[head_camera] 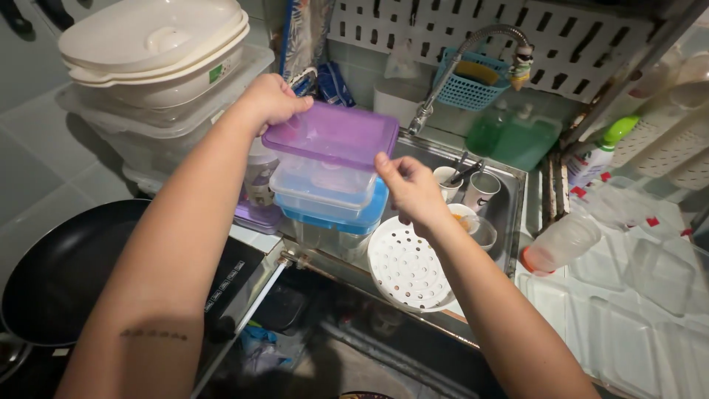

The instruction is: The person takes plastic food containers and lids out of a bag and matches each container with its lid, snapping lids onto containers and stacking the matched sets on the counter next to the sink. They also screw a cap onto a plastic bottle and place a straw into a tumbler.

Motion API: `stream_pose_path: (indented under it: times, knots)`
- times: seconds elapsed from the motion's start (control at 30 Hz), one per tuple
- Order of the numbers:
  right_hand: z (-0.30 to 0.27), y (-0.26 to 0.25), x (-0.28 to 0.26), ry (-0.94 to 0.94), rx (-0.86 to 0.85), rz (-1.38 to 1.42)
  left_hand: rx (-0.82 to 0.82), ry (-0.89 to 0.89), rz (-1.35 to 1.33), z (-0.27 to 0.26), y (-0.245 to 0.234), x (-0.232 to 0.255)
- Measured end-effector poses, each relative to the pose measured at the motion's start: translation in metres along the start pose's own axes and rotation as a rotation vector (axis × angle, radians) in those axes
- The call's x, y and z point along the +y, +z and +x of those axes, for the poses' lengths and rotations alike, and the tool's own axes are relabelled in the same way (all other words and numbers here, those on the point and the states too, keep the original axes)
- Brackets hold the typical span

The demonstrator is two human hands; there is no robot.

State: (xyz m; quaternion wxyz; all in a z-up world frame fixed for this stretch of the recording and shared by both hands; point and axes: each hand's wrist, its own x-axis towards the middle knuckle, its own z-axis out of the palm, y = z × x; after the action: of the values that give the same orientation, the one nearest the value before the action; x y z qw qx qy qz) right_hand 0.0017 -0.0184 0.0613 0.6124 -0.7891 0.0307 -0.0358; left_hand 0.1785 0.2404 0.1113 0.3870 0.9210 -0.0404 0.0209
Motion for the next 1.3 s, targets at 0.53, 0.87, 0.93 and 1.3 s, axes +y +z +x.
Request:
stream_pose_path:
  times: [0.53,0.87,0.93,1.3]
  knots:
    - [-0.157,-0.195,0.184,-0.145,0.342,-0.985,0.026,1.178,-0.143,-0.143,0.191,0.164]
    - [-0.235,-0.239,0.233,-0.181,0.503,-1.441,-0.528,0.619,-0.208,-0.218,0.402,0.162]
    - [-0.240,-0.233,0.217,-0.325,0.559,-1.322,-0.625,0.226,-0.484,-0.227,0.418,0.154]
    - [-0.235,-0.194,0.188,-0.805,0.536,-0.922,-1.255,-0.213,-1.642,-0.255,0.407,0.096]
